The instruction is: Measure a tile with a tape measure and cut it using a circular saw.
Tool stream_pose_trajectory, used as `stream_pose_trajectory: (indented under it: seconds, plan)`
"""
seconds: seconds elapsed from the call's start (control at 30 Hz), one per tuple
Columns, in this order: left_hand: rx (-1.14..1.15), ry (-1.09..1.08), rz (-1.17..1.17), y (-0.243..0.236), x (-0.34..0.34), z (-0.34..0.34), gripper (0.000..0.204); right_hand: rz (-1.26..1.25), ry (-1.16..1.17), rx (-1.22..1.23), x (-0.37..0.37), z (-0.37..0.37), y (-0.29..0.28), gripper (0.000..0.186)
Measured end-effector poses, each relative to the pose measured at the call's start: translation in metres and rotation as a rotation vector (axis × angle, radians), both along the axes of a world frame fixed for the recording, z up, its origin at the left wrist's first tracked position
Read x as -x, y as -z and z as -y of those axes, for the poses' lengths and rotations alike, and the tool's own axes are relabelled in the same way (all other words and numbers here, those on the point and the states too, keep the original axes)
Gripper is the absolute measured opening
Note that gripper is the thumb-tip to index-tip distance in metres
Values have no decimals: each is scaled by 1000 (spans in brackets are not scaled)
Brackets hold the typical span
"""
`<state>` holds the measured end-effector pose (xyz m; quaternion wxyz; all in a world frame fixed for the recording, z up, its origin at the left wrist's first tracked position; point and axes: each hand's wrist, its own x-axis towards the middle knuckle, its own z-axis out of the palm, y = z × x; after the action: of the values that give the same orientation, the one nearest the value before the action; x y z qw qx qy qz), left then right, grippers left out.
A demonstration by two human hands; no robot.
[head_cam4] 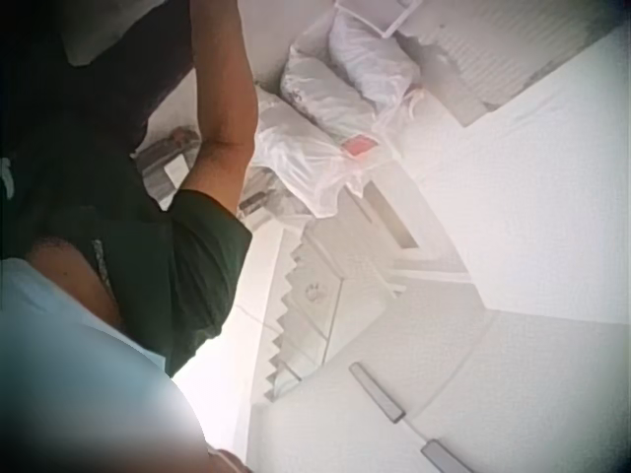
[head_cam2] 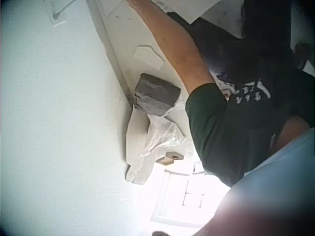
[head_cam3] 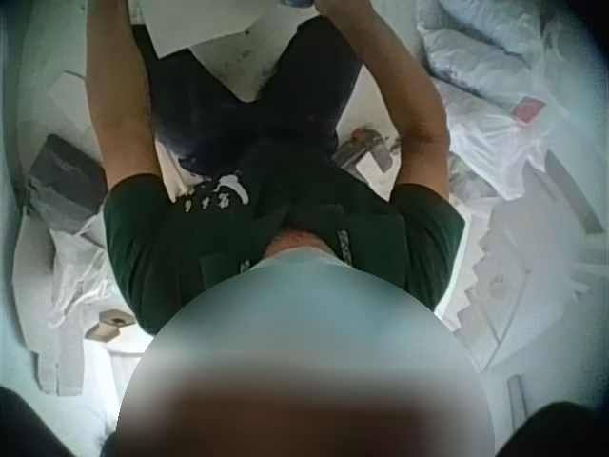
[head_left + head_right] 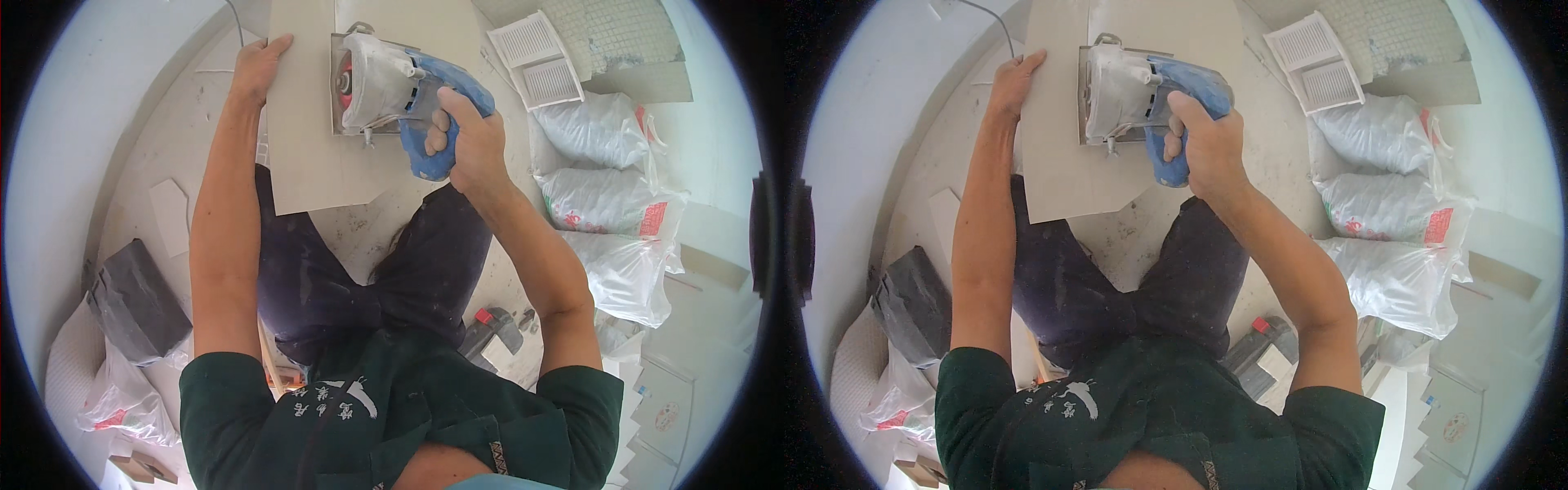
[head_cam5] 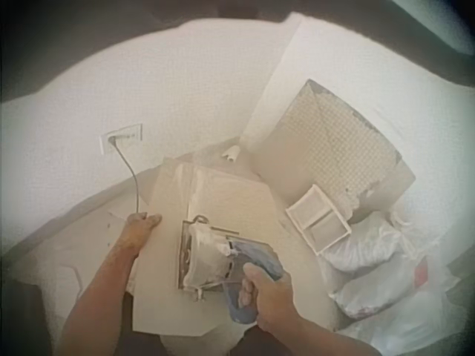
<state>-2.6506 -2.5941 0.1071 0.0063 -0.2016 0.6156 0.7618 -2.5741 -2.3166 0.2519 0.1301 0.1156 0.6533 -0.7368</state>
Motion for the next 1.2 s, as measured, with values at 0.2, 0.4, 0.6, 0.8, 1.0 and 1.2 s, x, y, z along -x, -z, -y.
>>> stream_pose_trajectory:
  seconds: [0.2,0.4,0.6,0.8,1.0,1.2]
  plan:
    - [-10,9,-30,9,1,6,43,-4,18,-7,-2,2,3,16]
    - [14,8,-15,9,5,5,44,22,9,-16,-3,3,8,15]
    - [1,-8,-30,10,4,-3,42,5,42,18,-4,-3,7,16]
    - [-34,-12,-22,12,1,0,39,13,40,32,-10,-3,8,15]
    - [-53,4,-14,16,3,3,37,28,49,33,-14,-3,7,15]
    - [-38,-2,-25,17,2,5,37,18,45,21,-16,-3,6,14]
